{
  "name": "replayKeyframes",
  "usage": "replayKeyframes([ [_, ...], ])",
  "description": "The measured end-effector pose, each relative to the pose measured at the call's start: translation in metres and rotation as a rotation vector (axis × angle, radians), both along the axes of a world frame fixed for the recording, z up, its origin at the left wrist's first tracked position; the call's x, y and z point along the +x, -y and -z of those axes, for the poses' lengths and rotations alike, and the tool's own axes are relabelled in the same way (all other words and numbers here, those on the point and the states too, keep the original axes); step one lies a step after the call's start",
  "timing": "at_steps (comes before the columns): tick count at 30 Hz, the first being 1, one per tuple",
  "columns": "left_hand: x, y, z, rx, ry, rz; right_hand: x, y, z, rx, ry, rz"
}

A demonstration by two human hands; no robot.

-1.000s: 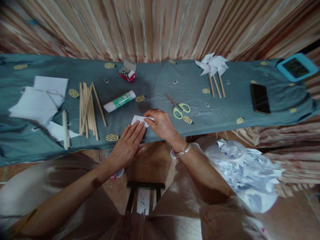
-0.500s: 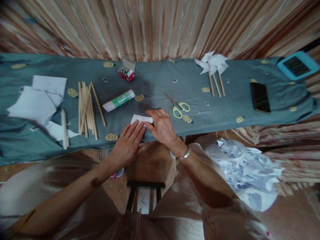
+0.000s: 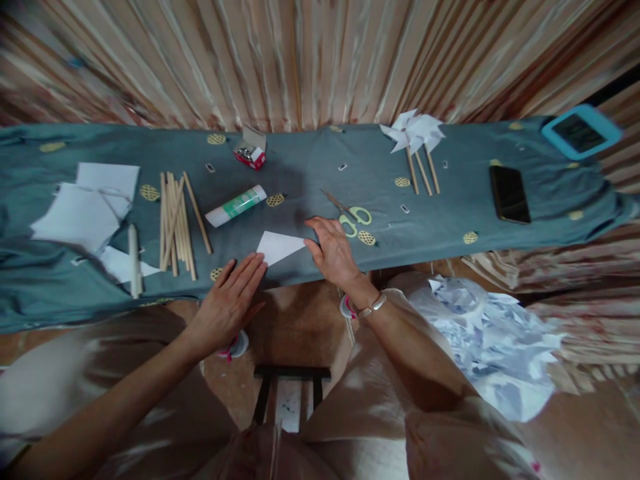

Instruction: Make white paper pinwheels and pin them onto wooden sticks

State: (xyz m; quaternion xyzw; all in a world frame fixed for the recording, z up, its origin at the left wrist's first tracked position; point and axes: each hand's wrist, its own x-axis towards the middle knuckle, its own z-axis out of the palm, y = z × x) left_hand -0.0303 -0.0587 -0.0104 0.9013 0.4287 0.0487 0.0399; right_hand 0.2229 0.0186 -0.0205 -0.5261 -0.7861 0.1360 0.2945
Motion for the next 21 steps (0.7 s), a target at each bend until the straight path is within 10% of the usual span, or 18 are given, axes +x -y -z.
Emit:
replayKeyframes([
  [21,-0.025,0.023,0.012,0.083,0.129,-0.07,-0.002,-0.001,-0.007,-0.164,-0.111,-0.071],
])
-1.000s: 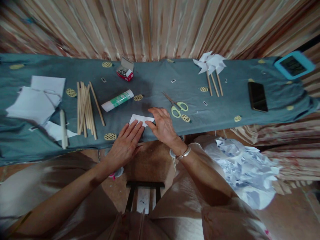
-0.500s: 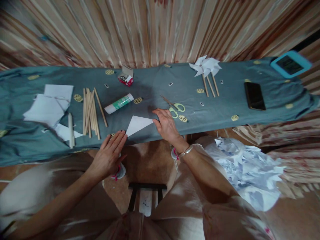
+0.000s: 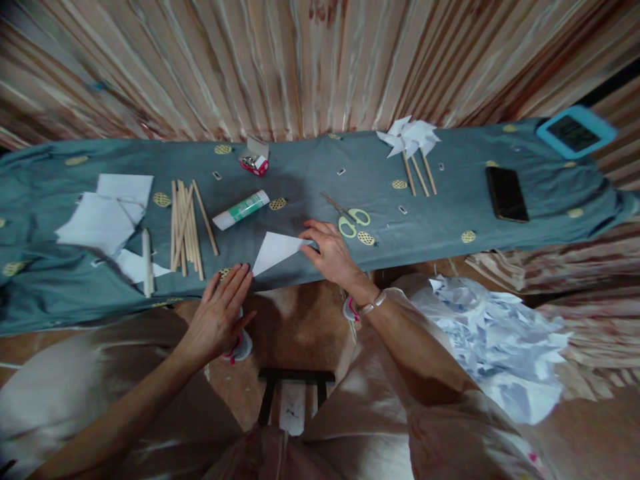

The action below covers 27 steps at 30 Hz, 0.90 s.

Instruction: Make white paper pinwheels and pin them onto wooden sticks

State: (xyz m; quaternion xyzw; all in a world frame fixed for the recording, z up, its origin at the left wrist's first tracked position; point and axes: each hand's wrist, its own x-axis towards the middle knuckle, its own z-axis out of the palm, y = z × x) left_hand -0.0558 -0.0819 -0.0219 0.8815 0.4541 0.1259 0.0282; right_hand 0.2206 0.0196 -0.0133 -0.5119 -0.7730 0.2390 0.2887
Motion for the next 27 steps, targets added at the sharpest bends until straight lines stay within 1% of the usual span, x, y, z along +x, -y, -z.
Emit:
replayKeyframes([
  [3,-0.001,-0.002,-0.003,-0.036,0.152,-0.032,0.0,-0.002,-0.003,-0.022,-0.095,0.011],
  [6,0.002,-0.011,-0.009,-0.154,0.37,-0.125,-0.002,-0.002,-0.006,-0.039,-0.157,0.023],
  [8,0.007,-0.023,-0.015,-0.261,0.515,-0.196,-0.005,-0.003,-0.008,-0.052,-0.174,0.03],
  [11,0.018,-0.045,-0.023,-0.425,0.695,-0.255,-0.008,-0.005,-0.011,-0.047,-0.196,0.041],
  [16,0.037,-0.08,-0.034,-0.633,0.928,-0.317,-0.013,-0.01,-0.018,-0.014,-0.237,0.061],
  [18,0.041,-0.087,-0.038,-0.739,1.033,-0.352,-0.015,-0.012,-0.02,0.005,-0.243,0.068],
  [21,0.045,-0.092,-0.042,-0.877,1.082,-0.377,-0.018,-0.015,-0.024,0.044,-0.237,0.079],
  [24,0.046,-0.095,-0.041,-0.901,1.121,-0.436,-0.021,-0.017,-0.027,0.084,-0.223,0.094],
  [27,0.047,-0.1,-0.035,-0.84,1.241,-0.532,-0.022,-0.016,-0.033,0.087,-0.277,0.143],
])
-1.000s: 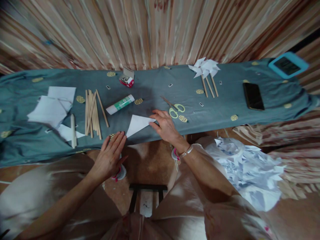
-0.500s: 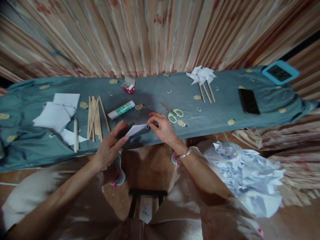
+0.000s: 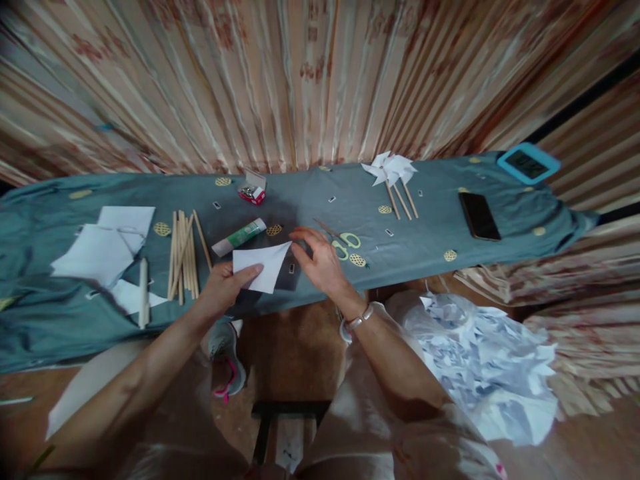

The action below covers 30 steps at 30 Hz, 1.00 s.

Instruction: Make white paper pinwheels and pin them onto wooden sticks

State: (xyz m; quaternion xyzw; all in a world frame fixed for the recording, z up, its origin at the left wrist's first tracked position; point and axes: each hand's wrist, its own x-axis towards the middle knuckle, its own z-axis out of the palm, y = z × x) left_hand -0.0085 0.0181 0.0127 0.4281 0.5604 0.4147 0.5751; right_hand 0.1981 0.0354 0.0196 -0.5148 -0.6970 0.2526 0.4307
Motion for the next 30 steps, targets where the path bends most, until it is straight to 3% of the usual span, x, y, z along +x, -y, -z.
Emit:
replayKeyframes([
  [4,0.004,-0.009,0.003,0.048,0.018,-0.11,-0.001,0.001,-0.004,-0.126,-0.123,0.031],
  [6,0.005,-0.013,0.001,0.064,0.022,-0.131,0.003,-0.002,-0.003,-0.128,-0.088,0.077],
  [10,0.006,-0.021,-0.002,0.085,0.069,-0.198,0.027,-0.012,0.006,-0.013,0.38,0.322],
  [13,0.005,-0.028,-0.002,0.106,0.102,-0.235,0.049,-0.012,0.012,0.003,0.707,0.397],
  [17,0.001,-0.036,-0.001,0.116,0.131,-0.263,0.063,-0.005,0.011,-0.104,0.895,0.4],
  [21,-0.004,-0.04,-0.003,0.134,0.128,-0.273,0.058,-0.004,0.003,-0.185,0.968,0.371],
  [26,-0.012,-0.039,-0.005,0.165,0.052,-0.297,0.048,-0.01,-0.004,-0.259,0.834,0.366],
  [30,-0.023,-0.045,-0.004,0.222,0.099,-0.346,0.037,-0.012,-0.006,-0.361,0.24,0.372],
])
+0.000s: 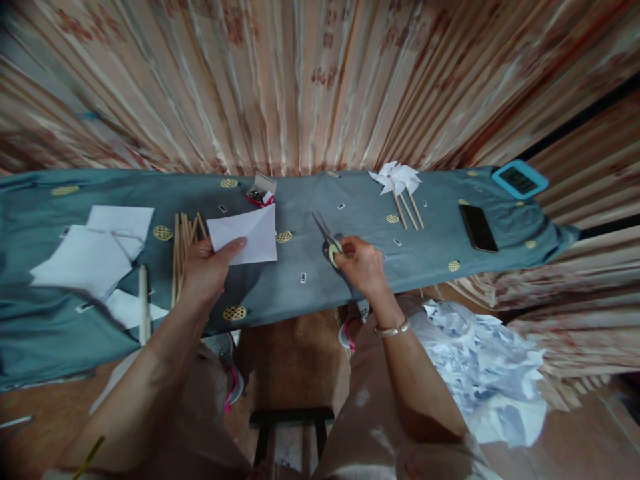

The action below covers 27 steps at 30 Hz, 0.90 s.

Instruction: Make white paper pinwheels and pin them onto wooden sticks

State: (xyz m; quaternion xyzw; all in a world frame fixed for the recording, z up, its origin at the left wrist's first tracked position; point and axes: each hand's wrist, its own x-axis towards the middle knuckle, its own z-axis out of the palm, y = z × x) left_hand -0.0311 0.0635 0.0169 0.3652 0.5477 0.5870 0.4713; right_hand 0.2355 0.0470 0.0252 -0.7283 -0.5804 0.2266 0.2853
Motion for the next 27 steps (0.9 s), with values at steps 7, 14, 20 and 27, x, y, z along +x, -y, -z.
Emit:
replayKeyframes([
  [7,-0.016,-0.015,-0.003,0.043,-0.036,-0.027,-0.037,0.005,-0.003,-0.198,-0.917,-0.168],
  [14,-0.017,-0.022,-0.003,0.045,-0.011,-0.044,-0.055,0.024,-0.003,-0.417,-0.946,-0.377],
  [20,-0.014,-0.025,0.003,0.043,-0.034,-0.015,-0.056,0.025,0.003,-0.431,-0.926,-0.48],
  [27,-0.01,-0.024,0.003,0.012,0.039,0.036,-0.055,0.023,0.006,-0.392,-0.9,-0.499],
])
